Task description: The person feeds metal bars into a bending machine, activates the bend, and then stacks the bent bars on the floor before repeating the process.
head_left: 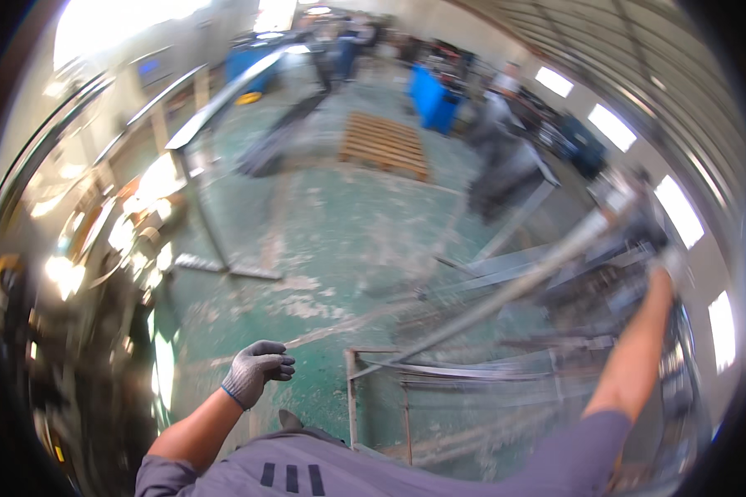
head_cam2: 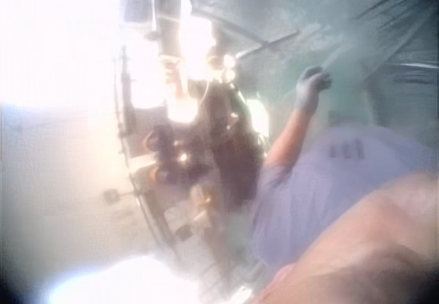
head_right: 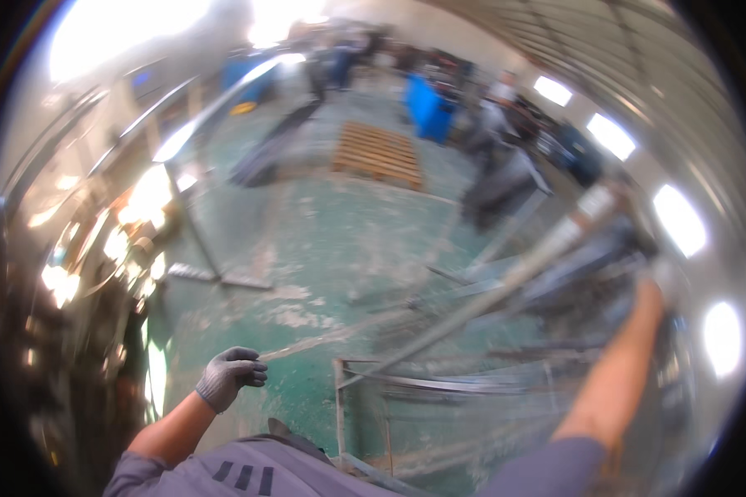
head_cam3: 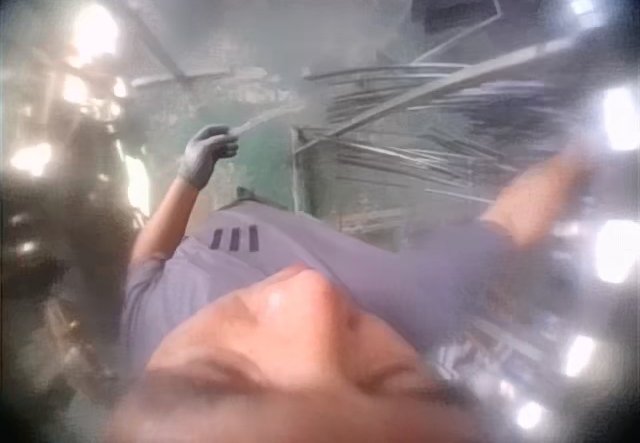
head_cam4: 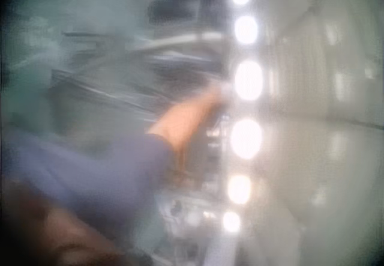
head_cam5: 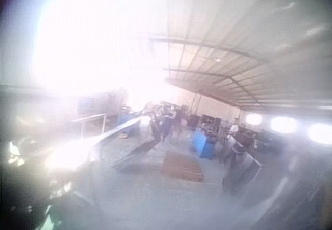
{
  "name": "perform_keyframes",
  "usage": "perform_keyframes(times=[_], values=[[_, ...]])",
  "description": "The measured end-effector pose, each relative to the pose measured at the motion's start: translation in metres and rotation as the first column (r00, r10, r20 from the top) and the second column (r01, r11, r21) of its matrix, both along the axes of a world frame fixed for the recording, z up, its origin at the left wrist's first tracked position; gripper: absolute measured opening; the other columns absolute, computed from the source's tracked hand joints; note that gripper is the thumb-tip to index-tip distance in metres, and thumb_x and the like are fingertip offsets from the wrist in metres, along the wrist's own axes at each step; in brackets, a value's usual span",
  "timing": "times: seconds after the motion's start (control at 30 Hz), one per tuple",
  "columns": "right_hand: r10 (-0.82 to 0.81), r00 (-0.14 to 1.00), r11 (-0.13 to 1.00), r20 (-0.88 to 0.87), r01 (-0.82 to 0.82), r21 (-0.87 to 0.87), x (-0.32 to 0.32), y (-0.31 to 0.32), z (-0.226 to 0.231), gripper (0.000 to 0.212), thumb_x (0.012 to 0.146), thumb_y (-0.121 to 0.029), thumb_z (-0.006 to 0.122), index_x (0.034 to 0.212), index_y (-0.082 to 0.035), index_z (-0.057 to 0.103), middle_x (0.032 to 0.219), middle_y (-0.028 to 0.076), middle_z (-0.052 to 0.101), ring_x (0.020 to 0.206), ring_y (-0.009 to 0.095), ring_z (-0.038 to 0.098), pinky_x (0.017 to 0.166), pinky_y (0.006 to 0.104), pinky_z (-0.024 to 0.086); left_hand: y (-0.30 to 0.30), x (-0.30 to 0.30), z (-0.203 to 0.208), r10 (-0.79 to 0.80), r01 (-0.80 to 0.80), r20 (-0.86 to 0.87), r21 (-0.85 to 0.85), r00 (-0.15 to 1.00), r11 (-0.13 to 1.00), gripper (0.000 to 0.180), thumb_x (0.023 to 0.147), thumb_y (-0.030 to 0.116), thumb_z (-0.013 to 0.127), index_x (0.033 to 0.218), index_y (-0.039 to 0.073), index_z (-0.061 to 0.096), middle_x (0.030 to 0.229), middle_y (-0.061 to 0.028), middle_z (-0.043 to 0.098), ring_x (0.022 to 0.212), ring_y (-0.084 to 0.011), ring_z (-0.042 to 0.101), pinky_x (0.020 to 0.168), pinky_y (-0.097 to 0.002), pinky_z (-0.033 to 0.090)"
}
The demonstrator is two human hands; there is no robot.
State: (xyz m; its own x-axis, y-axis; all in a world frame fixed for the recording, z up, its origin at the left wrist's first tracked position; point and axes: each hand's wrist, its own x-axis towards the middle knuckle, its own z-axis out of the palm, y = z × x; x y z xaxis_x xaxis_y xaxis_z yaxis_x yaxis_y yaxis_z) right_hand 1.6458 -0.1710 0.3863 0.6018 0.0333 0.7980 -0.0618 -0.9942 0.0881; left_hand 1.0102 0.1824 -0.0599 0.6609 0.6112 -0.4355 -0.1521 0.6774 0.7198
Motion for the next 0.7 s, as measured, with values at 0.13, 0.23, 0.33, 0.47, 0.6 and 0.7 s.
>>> perform_keyframes(times=[0.13, 0.23, 0.33, 0.47, 0.6, 0.7], values=[[0.52, 0.732, 0.813, 0.44, -0.582, 0.006, -0.061, 0.099, -0.102, 0.04, 0.1, -0.02, 0.067, 0.139, -0.01, 0.066, 0.128, 0.02, 0.072, 0.119, 0.038, 0.069, 0.103, 0.0499, 0.055, -0.034, -0.091, -0.055, 0.29, -0.308, -0.235, -0.047, 0.928, 0.95, 0.037, 0.098, 0.007, 0.07, 0.13, -0.008, 0.059, 0.108, -0.0237, 0.074, 0.088, -0.0309, 0.077, 0.078, -0.041, 0.066], [0.783, 0.332, 0.35, 0.526, -0.934, 0.068, -0.156, 0.195, -0.216, 0.036, 0.1, -0.022, 0.068, 0.133, -0.006, 0.068, 0.124, 0.019, 0.073, 0.115, 0.035, 0.069, 0.101, 0.0475, 0.055, -0.082, -0.134, -0.088, 0.339, -0.398, -0.477, -0.024, 0.811, 0.917, 0.03, 0.099, 0.009, 0.07, 0.126, -0.005, 0.065, 0.104, -0.0188, 0.076, 0.083, -0.0244, 0.076, 0.074, -0.0374, 0.065], [0.923, 0.011, -0.132, 0.386, -0.931, 0.341, -0.267, 0.284, -0.337, 0.034, 0.1, -0.024, 0.07, 0.127, -0.002, 0.07, 0.119, 0.019, 0.073, 0.111, 0.033, 0.069, 0.099, 0.045, 0.055, -0.128, -0.171, -0.099, 0.489, -0.564, -0.525, 0.019, 0.697, 0.825, 0.032, 0.097, 0.01, 0.071, 0.125, -0.006, 0.067, 0.101, -0.0159, 0.077, 0.082, -0.0207, 0.075, 0.071, -0.0344, 0.063], [0.844, -0.536, -0.343, 0.002, -0.537, 0.771, -0.442, 0.351, -0.477, 0.034, 0.101, -0.026, 0.073, 0.119, 0.003, 0.072, 0.112, 0.018, 0.074, 0.105, 0.03, 0.069, 0.097, 0.0418, 0.056, -0.203, -0.239, -0.106, 0.768, -0.833, -0.443, 0.082, 0.462, 0.548, 0.031, 0.096, 0.01, 0.07, 0.123, -0.005, 0.068, 0.102, -0.0123, 0.076, 0.084, -0.0192, 0.074, 0.074, -0.0335, 0.062], [0.325, -0.911, -0.275, -0.253, -0.347, 0.897, -0.616, 0.34, -0.557, 0.026, 0.099, -0.001, 0.068, 0.125, 0.001, 0.072, 0.113, 0.011, 0.076, 0.104, 0.019, 0.07, 0.095, 0.0343, 0.055, -0.309, -0.322, -0.088, 0.929, -0.88, -0.368, 0.432, 0.026, 0.196, 0.021, 0.099, 0.003, 0.065, 0.12, -0.001, 0.068, 0.105, -0.0073, 0.074, 0.095, -0.0147, 0.07, 0.087, -0.031, 0.059], [-0.021, -0.935, -0.462, -0.354, -0.305, 0.833, -0.739, 0.294, -0.575, 0.023, 0.097, -0.003, 0.071, 0.12, 0.001, 0.075, 0.109, 0.011, 0.078, 0.101, 0.02, 0.073, 0.095, 0.0349, 0.057, -0.421, -0.379, -0.042, 0.809, -0.578, -0.417, 0.807, -0.413, 0.121, 0.015, 0.102, 0.003, 0.065, 0.116, 0.001, 0.07, 0.103, -0.0037, 0.074, 0.095, -0.0125, 0.067, 0.089, -0.0302, 0.057]])
